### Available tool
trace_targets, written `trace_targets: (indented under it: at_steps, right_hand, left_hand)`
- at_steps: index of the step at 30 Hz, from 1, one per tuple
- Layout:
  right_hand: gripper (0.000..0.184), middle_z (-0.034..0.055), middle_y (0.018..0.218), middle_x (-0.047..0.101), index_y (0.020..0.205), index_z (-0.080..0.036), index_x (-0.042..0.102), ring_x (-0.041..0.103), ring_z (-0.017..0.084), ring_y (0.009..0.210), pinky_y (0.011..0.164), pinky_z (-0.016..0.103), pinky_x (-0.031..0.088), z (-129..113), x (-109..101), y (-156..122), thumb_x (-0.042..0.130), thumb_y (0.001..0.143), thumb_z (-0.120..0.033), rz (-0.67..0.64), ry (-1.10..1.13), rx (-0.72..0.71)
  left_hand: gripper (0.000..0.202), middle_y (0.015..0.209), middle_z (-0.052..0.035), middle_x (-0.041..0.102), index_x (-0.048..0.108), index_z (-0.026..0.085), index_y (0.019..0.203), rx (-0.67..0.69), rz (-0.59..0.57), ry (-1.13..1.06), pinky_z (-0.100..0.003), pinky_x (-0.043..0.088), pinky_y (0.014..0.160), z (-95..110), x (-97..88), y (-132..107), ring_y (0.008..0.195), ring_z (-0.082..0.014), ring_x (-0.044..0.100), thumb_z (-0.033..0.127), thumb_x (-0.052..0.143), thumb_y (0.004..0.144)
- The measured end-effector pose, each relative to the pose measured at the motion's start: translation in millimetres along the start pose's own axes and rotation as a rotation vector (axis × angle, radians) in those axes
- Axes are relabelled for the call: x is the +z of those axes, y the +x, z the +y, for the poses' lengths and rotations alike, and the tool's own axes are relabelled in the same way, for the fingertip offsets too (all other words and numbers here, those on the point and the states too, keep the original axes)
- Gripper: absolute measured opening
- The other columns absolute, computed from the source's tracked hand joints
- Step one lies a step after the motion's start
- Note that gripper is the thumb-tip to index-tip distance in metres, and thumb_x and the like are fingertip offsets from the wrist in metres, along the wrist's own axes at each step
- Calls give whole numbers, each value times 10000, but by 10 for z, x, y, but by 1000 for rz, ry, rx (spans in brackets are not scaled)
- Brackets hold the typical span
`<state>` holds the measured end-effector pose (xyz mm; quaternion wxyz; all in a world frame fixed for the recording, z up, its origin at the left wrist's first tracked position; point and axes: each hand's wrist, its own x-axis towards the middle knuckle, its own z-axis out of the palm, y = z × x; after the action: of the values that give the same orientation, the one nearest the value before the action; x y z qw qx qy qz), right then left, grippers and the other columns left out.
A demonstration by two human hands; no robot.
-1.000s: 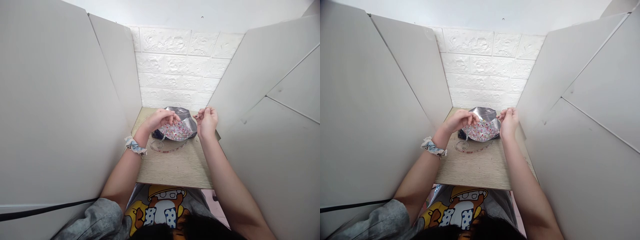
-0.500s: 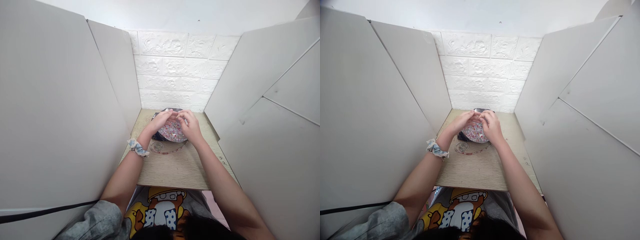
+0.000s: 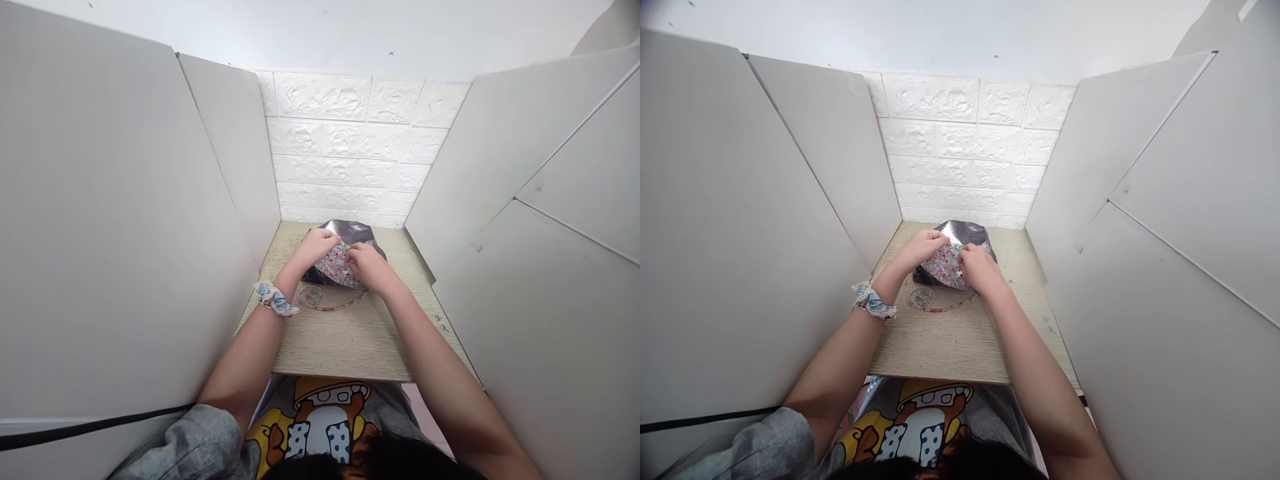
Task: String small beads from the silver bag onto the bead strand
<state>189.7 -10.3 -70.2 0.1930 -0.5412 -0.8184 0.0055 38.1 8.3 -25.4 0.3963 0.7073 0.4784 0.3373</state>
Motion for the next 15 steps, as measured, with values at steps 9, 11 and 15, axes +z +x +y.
trace_targets:
  at_steps: [9, 11, 15]
  right_hand:
    - [260, 108, 1074, 469, 888, -177, 565, 409, 224, 1025, 779, 345, 354, -145, -10, -50, 339, 779, -109, -244, -215, 112]
    - [261, 103, 1086, 461, 900, -177, 562, 404, 212, 1028, 798, 335, 344, -144, -3, -37, 330, 792, -126, -256, -222, 121]
    - [247, 96, 1026, 480, 882, -177, 570, 436, 197, 967, 767, 305, 351, -124, 38, -13, 335, 807, -164, -254, -226, 122]
  left_hand:
    - [151, 490, 44, 338, 454, 142, 540, 68, 96, -63, -191, 227, 437, 116, -22, -67, 464, -54, 285, 256, 444, 639]
    - [162, 512, 36, 375, 485, 138, 560, 100, 160, -76, -197, 251, 463, 112, -22, -67, 487, -63, 317, 268, 441, 645]
    - [168, 539, 32, 398, 489, 138, 568, 155, 266, -140, -203, 274, 495, 88, -34, -45, 506, -66, 335, 275, 441, 653]
